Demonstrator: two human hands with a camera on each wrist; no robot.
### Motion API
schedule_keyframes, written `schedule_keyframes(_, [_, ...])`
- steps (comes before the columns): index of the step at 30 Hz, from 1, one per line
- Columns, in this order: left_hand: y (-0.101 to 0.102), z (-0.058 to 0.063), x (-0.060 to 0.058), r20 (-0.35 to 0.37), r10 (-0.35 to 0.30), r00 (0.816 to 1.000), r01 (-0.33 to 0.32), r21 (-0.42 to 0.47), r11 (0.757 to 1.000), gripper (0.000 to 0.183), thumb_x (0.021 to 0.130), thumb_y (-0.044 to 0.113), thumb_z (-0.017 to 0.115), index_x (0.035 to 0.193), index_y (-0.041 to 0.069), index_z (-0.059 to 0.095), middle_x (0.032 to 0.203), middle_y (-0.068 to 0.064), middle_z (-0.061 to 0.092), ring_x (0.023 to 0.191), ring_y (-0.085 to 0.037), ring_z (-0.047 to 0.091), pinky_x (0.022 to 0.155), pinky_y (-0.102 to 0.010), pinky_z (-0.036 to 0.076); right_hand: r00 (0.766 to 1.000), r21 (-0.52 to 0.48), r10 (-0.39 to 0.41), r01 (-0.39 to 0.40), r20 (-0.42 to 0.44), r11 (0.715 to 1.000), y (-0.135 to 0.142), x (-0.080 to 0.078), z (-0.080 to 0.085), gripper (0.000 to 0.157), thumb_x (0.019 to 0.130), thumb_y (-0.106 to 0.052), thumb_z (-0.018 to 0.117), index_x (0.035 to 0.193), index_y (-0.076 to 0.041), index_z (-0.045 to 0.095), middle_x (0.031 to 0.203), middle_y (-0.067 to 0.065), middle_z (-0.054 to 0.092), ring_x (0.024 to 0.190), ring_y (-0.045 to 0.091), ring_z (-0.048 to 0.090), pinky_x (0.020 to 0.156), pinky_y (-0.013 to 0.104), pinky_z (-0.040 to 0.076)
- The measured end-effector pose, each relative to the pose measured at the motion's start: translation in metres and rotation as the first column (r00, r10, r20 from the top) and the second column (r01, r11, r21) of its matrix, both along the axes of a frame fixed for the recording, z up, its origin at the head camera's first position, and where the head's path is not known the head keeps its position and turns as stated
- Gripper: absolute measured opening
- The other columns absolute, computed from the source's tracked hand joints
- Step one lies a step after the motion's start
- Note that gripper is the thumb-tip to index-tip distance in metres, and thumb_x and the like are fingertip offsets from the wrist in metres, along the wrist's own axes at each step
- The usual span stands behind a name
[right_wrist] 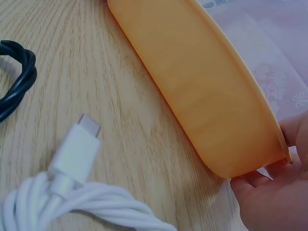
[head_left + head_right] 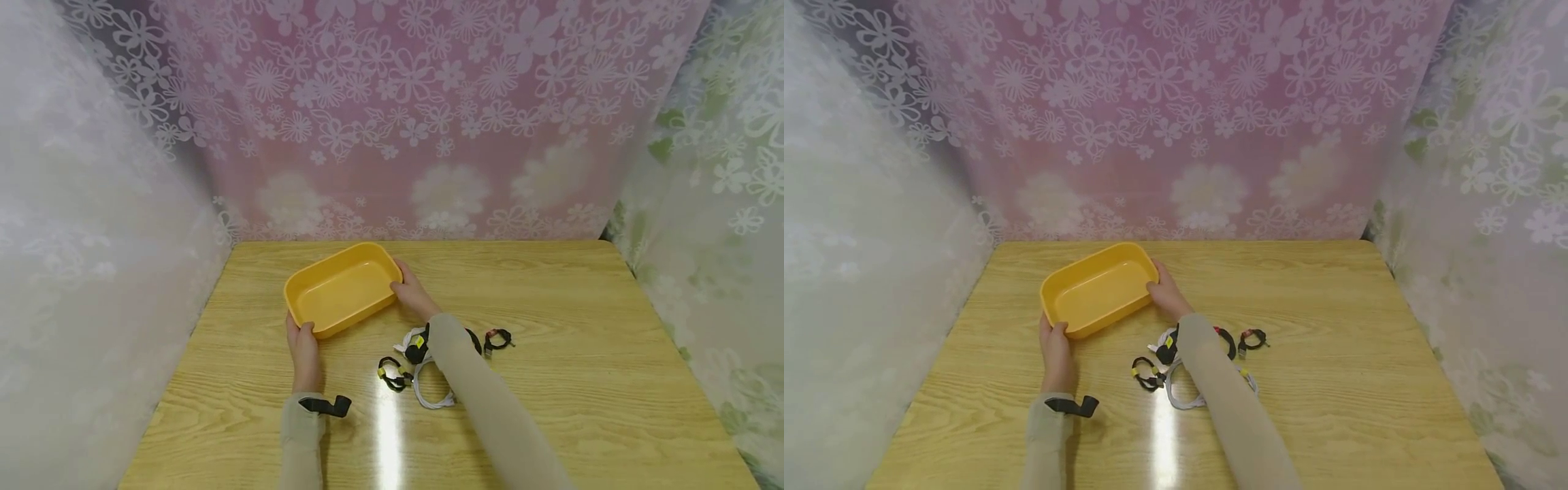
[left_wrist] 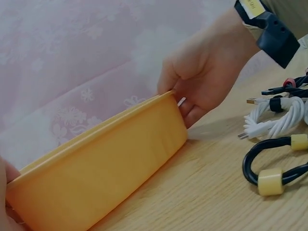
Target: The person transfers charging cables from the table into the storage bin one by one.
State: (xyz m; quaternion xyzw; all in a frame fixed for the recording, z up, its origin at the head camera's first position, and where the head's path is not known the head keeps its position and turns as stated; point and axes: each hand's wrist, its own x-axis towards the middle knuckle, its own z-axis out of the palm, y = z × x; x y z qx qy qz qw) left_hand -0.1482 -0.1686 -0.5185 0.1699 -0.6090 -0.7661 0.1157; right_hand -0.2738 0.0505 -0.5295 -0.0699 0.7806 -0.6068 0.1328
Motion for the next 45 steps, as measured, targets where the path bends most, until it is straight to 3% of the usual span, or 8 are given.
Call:
schedule_keyframes(8, [-0.002, -0.001, -0.008, 0.021, -0.063, 0.998, 0.064, -0.036, 0.997, 0.055, 0.105, 0.01, 0.03, 0.158, 0.008, 0.016, 0.161, -0.008, 0.022, 0.147, -0.019, 0.02, 0.118, -0.037, 0.018, 1.0, 0.007, -0.021, 0.021, 0.003, 1.0, 0.008, -0.001, -0.003, 0.066, 0.096, -0.001, 0.042, 0.157, -0.005, 0.019, 0.16, 0.016, 0.024, 0.144, 0.03, 0.028, 0.116, 0.046, 0.024])
schedule_keyframes(15, [-0.004, -0.026, -0.025, -0.022, -0.067, 0.998, 0.066, -0.036, 0.997, 0.052, 0.108, 0.017, 0.027, 0.158, 0.009, 0.017, 0.161, -0.007, 0.024, 0.147, -0.019, 0.021, 0.118, -0.037, 0.016, 0.999, -0.021, -0.044, 0.044, 0.027, 0.999, 0.015, -0.001, -0.002, 0.066, 0.095, 0.0, 0.042, 0.157, -0.009, 0.021, 0.158, 0.016, 0.029, 0.139, 0.031, 0.035, 0.114, 0.046, 0.026])
schedule_keyframes(18, [-0.001, -0.03, -0.031, -0.004, -0.07, 0.998, 0.07, -0.063, 0.996, 0.052, 0.108, 0.022, 0.028, 0.158, 0.012, 0.018, 0.161, -0.005, 0.024, 0.147, -0.017, 0.021, 0.118, -0.036, 0.016, 0.998, -0.042, -0.051, 0.053, 0.047, 0.998, 0.02, 0.001, 0.0, 0.068, 0.095, 0.0, 0.042, 0.157, -0.01, 0.019, 0.158, 0.016, 0.027, 0.138, 0.031, 0.036, 0.114, 0.046, 0.026])
schedule_keyframes(23, [0.006, -0.03, -0.038, -0.002, -0.091, 0.996, 0.09, -0.132, 0.987, 0.051, 0.108, 0.022, 0.029, 0.158, 0.011, 0.021, 0.159, -0.005, 0.027, 0.146, -0.017, 0.024, 0.118, -0.036, 0.018, 0.992, -0.067, -0.082, 0.089, 0.101, 0.994, 0.03, 0.004, 0.004, 0.07, 0.095, 0.0, 0.042, 0.159, -0.011, 0.014, 0.16, 0.015, 0.022, 0.138, 0.031, 0.035, 0.114, 0.047, 0.026])
schedule_keyframes(30, [0.017, -0.027, -0.049, -0.033, -0.131, 0.991, 0.129, -0.071, 0.989, 0.048, 0.108, 0.021, 0.029, 0.156, 0.015, 0.026, 0.155, -0.002, 0.034, 0.142, -0.014, 0.03, 0.117, -0.034, 0.02, 0.983, -0.115, -0.136, 0.151, 0.125, 0.982, 0.043, 0.007, 0.003, 0.069, 0.095, 0.003, 0.041, 0.158, -0.01, 0.015, 0.159, 0.015, 0.023, 0.135, 0.033, 0.039, 0.109, 0.047, 0.033])
schedule_keyframes(37, [0.022, -0.021, -0.057, -0.044, -0.201, 0.979, 0.188, -0.207, 0.96, 0.046, 0.109, 0.019, 0.028, 0.154, 0.01, 0.03, 0.151, -0.008, 0.04, 0.139, -0.019, 0.035, 0.116, -0.038, 0.022, 0.975, -0.157, -0.187, 0.205, 0.12, 0.966, 0.053, 0.015, 0.007, 0.067, 0.095, 0.004, 0.04, 0.156, -0.011, 0.018, 0.153, 0.016, 0.029, 0.128, 0.034, 0.043, 0.102, 0.05, 0.039])
schedule_keyframes(42, [0.026, -0.018, -0.064, -0.058, -0.241, 0.969, 0.224, -0.205, 0.953, 0.046, 0.108, 0.016, 0.029, 0.153, 0.005, 0.03, 0.151, -0.013, 0.04, 0.14, -0.022, 0.034, 0.116, -0.039, 0.022, 0.972, -0.152, -0.21, 0.225, 0.109, 0.962, 0.062, 0.021, 0.012, 0.064, 0.097, 0.003, 0.04, 0.156, -0.011, 0.018, 0.151, 0.016, 0.031, 0.127, 0.035, 0.044, 0.103, 0.051, 0.038])
schedule_keyframes(45, [0.029, -0.018, -0.07, -0.03, -0.274, 0.961, 0.263, -0.206, 0.943, 0.047, 0.108, 0.018, 0.03, 0.154, 0.006, 0.028, 0.153, -0.011, 0.037, 0.142, -0.022, 0.032, 0.116, -0.039, 0.022, 0.966, -0.157, -0.229, 0.246, 0.12, 0.956, 0.067, 0.025, 0.011, 0.066, 0.097, 0.002, 0.04, 0.157, -0.013, 0.016, 0.154, 0.015, 0.028, 0.13, 0.035, 0.041, 0.105, 0.051, 0.037])
